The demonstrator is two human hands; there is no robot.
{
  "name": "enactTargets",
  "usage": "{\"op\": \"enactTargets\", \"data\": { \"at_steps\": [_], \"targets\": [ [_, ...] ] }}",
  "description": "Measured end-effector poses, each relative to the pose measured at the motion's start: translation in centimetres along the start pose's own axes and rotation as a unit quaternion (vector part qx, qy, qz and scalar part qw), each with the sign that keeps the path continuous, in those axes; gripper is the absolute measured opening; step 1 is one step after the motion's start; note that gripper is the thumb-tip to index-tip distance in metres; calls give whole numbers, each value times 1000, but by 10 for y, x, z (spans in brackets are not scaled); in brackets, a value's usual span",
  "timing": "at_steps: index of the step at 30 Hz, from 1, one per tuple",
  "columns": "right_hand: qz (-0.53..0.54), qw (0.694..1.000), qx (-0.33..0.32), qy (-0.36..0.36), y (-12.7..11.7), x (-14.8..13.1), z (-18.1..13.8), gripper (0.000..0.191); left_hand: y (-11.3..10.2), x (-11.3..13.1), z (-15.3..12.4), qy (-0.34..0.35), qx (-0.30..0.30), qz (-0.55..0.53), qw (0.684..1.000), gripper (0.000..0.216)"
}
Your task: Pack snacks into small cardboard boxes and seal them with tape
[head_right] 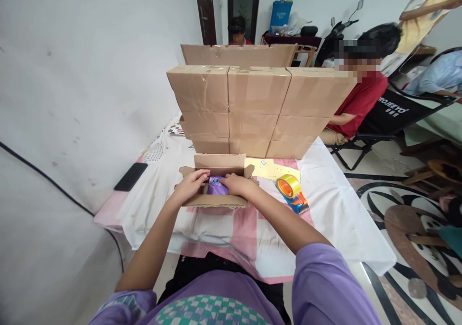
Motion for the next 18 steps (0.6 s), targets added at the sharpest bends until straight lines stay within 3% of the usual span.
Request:
{"op": "enactTargets", "data": {
  "at_steps": [4, 9, 13, 18],
  "targets": [
    [-47, 999, -17, -6, 1, 0, 2, 75, 1, 7, -4, 9, 4, 31, 999, 34],
    [-123, 990, 56, -48, 4, -4, -3, 60, 2, 11, -11, 20, 8, 52, 998, 36],
    [-158, 981, 95, -57, 7, -8, -7, 62, 5, 11, -18, 16, 2, 70, 997, 38],
    [-132, 988, 62, -57, 6, -4, -1, 66, 4, 16, -22, 3, -1, 145, 989, 42]
  ]
}}
Point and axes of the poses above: each hand's wrist, its own z-axis towards the middle knuckle, its own y-axis out of the palm, x = y × z, the point moved 4 cm from there along z, towards the middle knuckle
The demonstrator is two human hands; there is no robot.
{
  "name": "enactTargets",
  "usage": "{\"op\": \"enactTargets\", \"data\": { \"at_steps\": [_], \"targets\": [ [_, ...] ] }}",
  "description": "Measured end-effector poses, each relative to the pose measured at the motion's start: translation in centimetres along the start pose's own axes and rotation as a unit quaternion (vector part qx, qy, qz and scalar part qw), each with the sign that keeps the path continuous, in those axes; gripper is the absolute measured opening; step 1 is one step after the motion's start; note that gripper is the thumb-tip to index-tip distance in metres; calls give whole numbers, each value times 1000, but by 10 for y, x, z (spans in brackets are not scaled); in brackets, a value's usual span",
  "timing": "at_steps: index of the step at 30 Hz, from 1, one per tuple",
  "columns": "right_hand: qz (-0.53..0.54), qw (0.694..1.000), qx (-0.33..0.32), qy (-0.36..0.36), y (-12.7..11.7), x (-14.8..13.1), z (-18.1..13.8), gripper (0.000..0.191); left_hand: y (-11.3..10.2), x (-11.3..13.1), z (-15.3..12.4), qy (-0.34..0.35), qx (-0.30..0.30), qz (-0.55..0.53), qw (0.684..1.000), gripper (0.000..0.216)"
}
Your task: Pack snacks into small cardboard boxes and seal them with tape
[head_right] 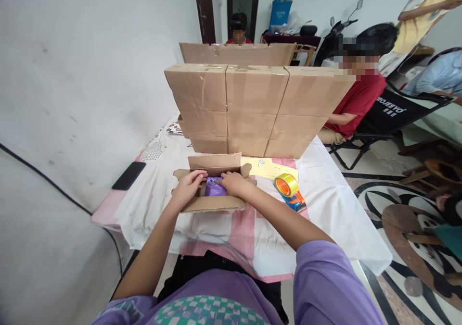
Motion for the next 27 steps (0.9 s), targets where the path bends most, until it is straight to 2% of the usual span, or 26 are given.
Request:
{"op": "enactTargets", "data": {
  "at_steps": [4, 6, 9, 12, 20, 27],
  "targets": [
    [56, 998, 6, -7, 0, 6, 3, 65, 4, 7, 8, -26, -60, 98, 993, 40],
    [84, 996, 19, -2, -1, 8, 3, 64, 8, 9, 17, -38, -108, 131, 985, 48],
    [138, 989, 45, 17, -5, 11, 3, 53, 14, 10, 26, -30, -178, 137, 974, 62],
    [194, 978, 68, 27, -10, 13, 2, 43, 16, 10, 25, -3, -207, 116, 971, 63],
    [221, 970, 94, 36, -3, 22, 3, 44, 9, 12, 2, 36, -140, 46, 988, 41],
    [220, 969, 108, 34, -3, 26, 3, 42, 16, 15, -2, 20, -67, 54, 996, 38]
  ]
}}
Point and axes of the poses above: each hand's wrist, its own z-axis towards the middle knuckle, its own y-axis out of the palm, x = y × z, the point moved 4 cm from there along z, towards the middle knuckle
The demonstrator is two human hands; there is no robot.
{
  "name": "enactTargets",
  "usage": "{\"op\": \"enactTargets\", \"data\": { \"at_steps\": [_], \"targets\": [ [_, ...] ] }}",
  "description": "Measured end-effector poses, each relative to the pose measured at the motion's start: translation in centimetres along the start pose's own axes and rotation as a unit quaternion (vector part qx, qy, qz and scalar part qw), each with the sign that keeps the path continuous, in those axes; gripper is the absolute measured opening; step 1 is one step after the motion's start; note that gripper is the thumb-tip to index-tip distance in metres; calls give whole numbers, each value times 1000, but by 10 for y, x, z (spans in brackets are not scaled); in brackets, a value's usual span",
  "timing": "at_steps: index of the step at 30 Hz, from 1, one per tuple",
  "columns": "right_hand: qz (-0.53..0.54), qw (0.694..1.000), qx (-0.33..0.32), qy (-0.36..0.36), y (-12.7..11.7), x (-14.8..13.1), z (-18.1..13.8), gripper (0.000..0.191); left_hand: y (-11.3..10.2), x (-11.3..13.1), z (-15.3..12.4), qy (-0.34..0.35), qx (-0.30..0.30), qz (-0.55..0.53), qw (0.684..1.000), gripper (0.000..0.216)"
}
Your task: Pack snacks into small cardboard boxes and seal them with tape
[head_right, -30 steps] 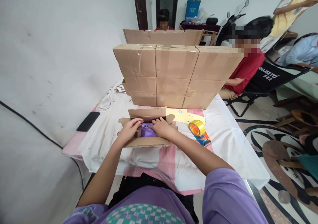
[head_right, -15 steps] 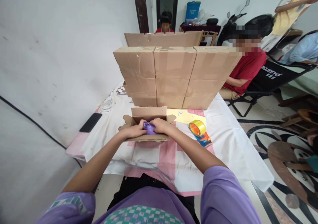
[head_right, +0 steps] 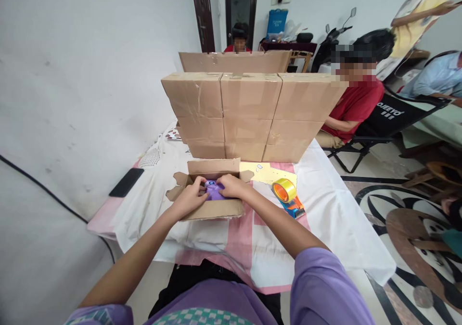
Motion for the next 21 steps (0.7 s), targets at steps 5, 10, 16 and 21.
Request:
{"op": "enactTargets", "data": {
  "at_steps": [5, 10, 16, 21],
  "targets": [
    [-18, 999, 2, -47, 3, -4, -2, 33, 2, 2, 0, -18, 10, 39, 999, 31],
    [-36, 994, -26, -96, 6, -10, -3, 25, 4, 5, -3, -37, 0, 85, 996, 27],
    [-33, 992, -18, -120, 4, -11, -4, 28, 6, 7, -9, -36, 25, 133, 990, 28],
    [-30, 991, -27, -131, 5, -15, -5, 26, 9, 10, -12, -24, 36, 176, 983, 29]
  ]
}}
Point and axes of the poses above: each hand's wrist, its own z-axis towards the middle knuckle, its own y-axis out of the palm, x = y × z, the point moved 4 cm from there along z, towards the middle knuckle
